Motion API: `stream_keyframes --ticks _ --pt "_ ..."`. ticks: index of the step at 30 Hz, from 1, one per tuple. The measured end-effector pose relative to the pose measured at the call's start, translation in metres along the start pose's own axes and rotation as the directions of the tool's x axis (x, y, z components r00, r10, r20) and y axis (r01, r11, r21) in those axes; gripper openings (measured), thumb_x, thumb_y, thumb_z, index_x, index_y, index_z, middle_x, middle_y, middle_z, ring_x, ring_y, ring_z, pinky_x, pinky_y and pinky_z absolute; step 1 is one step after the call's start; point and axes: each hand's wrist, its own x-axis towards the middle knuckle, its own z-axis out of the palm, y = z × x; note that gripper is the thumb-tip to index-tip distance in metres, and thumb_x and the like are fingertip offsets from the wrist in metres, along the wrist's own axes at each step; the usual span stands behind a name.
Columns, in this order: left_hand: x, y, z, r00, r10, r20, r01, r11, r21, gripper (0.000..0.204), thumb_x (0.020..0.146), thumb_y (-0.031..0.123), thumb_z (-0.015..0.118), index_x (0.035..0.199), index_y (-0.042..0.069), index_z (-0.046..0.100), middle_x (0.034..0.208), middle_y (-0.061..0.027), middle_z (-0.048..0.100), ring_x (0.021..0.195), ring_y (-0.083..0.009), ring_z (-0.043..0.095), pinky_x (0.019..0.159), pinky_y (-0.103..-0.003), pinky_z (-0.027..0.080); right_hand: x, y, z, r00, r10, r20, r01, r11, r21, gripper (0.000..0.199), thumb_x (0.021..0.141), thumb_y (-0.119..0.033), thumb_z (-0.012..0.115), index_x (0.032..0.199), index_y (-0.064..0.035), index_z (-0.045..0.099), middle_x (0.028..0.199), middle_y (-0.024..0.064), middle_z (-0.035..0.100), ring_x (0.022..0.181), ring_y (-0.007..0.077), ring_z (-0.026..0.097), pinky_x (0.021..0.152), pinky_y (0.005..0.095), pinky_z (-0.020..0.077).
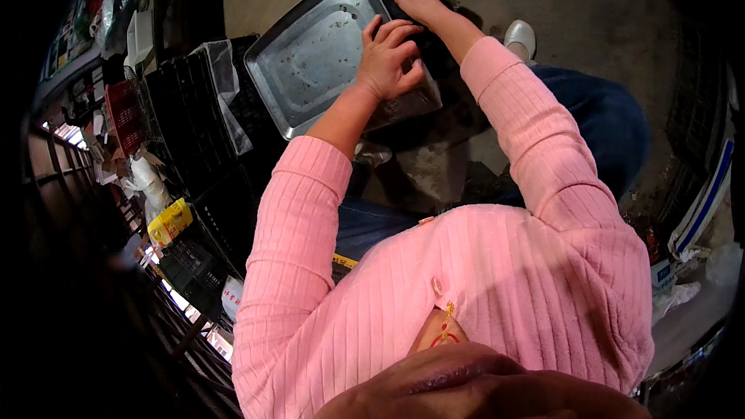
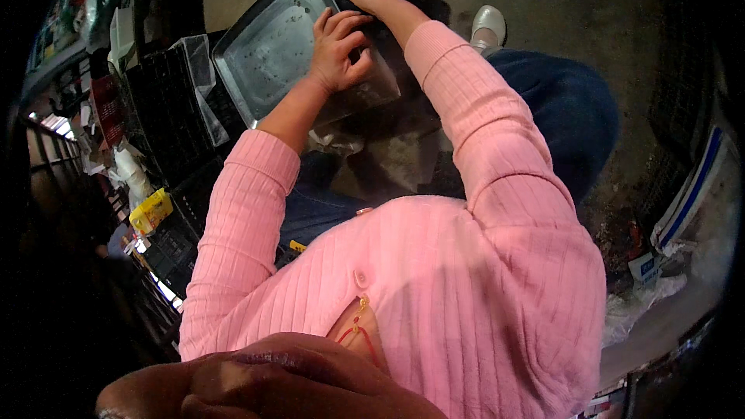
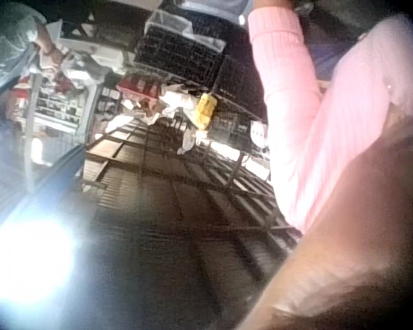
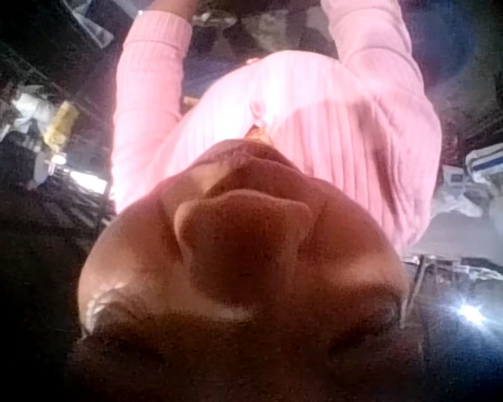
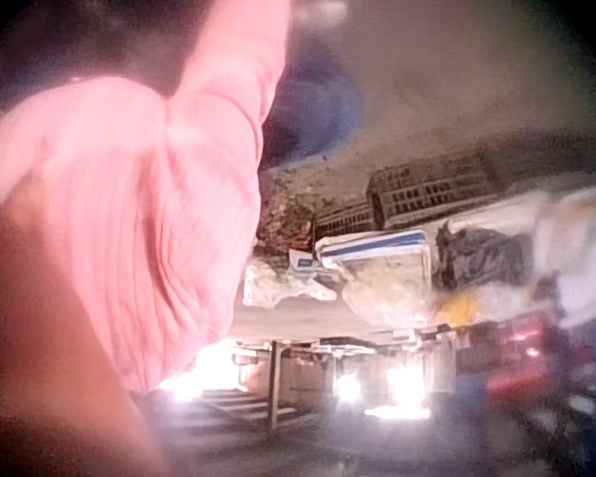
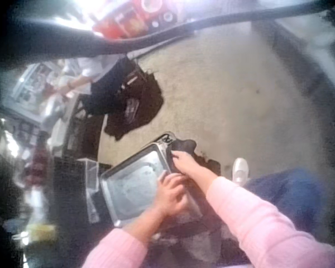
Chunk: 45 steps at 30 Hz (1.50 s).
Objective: The person cleans a rectangular metal tray by wiping it with a blue cloth. They repeatedly dip the cloth into a pink basin of water, wring it out, and wipe the tray surface and edges. The tray is placed on a black crate during the process.
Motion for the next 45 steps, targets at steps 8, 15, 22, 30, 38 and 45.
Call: stream_keyframes --ticks 8,15,22,30,38,45 --pt "-0.001 -0.001 -0.001 1.0 0.001 0.012 -0.001 1.0 -0.003 0.01 0.066 0.019 0.059 0.07 0.011 0.055 0.104 -0.0017 0.057 0.112 -0.0232 0.047 0.104 -0.05 0.02 -0.046 0.018 -0.019 0.985 -0.042 0.169 0.022 0.992 0.122 0.038 0.079 -0.017 0.054 0.115 -0.0096 0.061 0.108 0.0186 0.062 0.102 0.0342 0.058 0.088 0.0368 0.045" --pt "0.0 0.003 -0.005 1.0 -0.006 0.013 0.006 1.0 0.003 0.01 0.066 0.019 0.059 0.07 0.011 0.055 0.108 -0.002 0.058 0.114 -0.0235 0.046 0.104 -0.05 0.02 -0.011 -0.001 -0.05 0.978 -0.073 0.197 0.047 0.989 0.137 0.033 0.074 -0.013 0.061 0.107 -0.0105 0.066 0.1 0.0141 0.066 0.092 0.0253 0.063 0.084 0.0342 0.047" --pt "0.002 0.0 -0.002 1.0 0.008 0.013 -0.008 1.0 0.005 0.013 0.064 0.022 0.061 0.07 0.012 0.056 0.108 -0.0007 0.057 0.114 -0.0205 0.046 0.103 -0.051 0.021 0.05 -0.006 -0.001 0.97 -0.233 0.069 0.192 0.909 0.37 0.023 0.082 -0.011 0.053 0.1 -0.0032 0.065 0.082 0.0084 0.067 0.078 0.0169 0.06 0.074 0.0291 0.0476" --pt "-0.002 -0.004 0.002 1.0 0.008 -0.015 -0.008 1.0 -0.014 0.013 0.065 0.022 0.062 0.07 0.012 0.056 0.103 0.0 0.058 0.113 -0.02 0.047 0.104 -0.049 0.02 -0.021 0.023 -0.001 0.976 -0.215 0.022 0.216 0.976 -0.004 0.038 0.086 -0.014 0.057 0.123 -0.0081 0.053 0.118 0.0151 0.056 0.109 0.0289 0.054 0.092 0.0321 0.0426" --pt "-0.002 -0.003 -0.004 1.0 0.004 0.01 -0.004 1.0 -0.018 0.009 0.066 0.018 0.06 0.073 0.013 0.057 0.102 0.0001 0.059 0.114 -0.0226 0.048 0.104 -0.049 0.021 -0.062 0.019 -0.034 0.973 -0.092 0.211 0.117 0.987 -0.11 0.035 0.078 -0.023 0.063 0.11 -0.01 0.064 0.105 0.0163 0.063 0.1 0.0308 0.06 0.086 0.0361 0.0468" --pt "0.001 -0.008 0.001 1.0 0.015 -0.02 -0.016 1.0 -0.009 0.012 0.064 0.023 0.061 0.071 0.013 0.057 0.107 0.0 0.059 0.114 -0.0196 0.047 0.104 -0.05 0.021 0.039 -0.018 -0.045 0.899 -0.101 -0.426 0.235 0.932 0.277 0.02 0.082 -0.013 0.054 0.096 -0.0036 0.065 0.086 0.0139 0.066 0.084 0.0235 0.062 0.08 0.0333 0.0477"
